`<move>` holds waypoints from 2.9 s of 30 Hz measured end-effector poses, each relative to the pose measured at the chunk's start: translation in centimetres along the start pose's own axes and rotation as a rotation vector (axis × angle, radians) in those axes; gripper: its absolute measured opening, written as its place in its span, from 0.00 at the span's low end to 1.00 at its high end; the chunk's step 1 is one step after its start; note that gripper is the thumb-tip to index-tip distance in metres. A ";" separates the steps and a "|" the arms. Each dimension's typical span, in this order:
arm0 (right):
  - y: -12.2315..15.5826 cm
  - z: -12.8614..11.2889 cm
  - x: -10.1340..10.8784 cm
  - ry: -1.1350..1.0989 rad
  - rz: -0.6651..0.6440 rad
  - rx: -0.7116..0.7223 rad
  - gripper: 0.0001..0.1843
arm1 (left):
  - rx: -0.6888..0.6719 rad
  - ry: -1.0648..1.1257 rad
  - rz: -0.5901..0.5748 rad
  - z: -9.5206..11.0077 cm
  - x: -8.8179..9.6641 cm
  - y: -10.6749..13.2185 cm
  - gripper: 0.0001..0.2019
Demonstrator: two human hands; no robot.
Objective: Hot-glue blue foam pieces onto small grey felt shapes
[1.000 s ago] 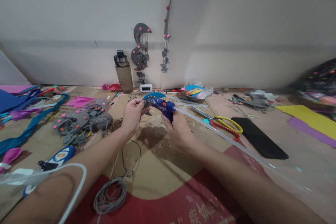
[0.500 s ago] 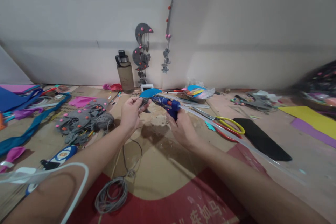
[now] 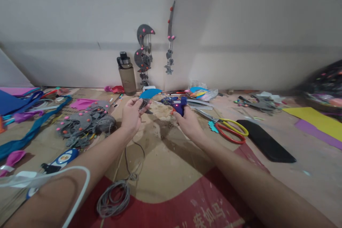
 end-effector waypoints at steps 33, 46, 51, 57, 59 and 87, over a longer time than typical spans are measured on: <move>0.2 -7.4 -3.1 -0.609 0.002 0.144 0.09 | -0.160 -0.134 -0.211 2.0 -2.7 2.1 0.08; 0.1 -6.2 -2.9 -0.439 0.080 0.136 0.10 | 0.024 0.013 -0.218 1.1 -2.7 2.1 0.07; 0.1 -6.1 -3.1 -0.434 0.085 0.128 0.10 | 0.006 -0.002 -0.203 1.4 -2.8 2.2 0.08; 0.3 -6.2 -3.0 -0.474 0.073 0.120 0.10 | -0.043 -0.034 -0.161 1.7 -2.5 2.0 0.07; 0.3 -6.2 -3.0 -0.490 0.078 0.129 0.10 | -0.051 -0.017 -0.165 1.8 -2.5 2.1 0.07; -1.0 -3.5 -4.7 -0.677 -0.015 -0.076 0.10 | 0.134 0.061 -0.093 -0.3 -1.7 1.9 0.04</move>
Point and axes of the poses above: each hand's wrist, its own y-axis away from the middle knuckle, its own x-axis out of the back of the hand, z = x × y, the point moved 6 cm from there along -y, towards the middle knuckle, and after that the axes turned 4 degrees about z, right-handed, at the moved point
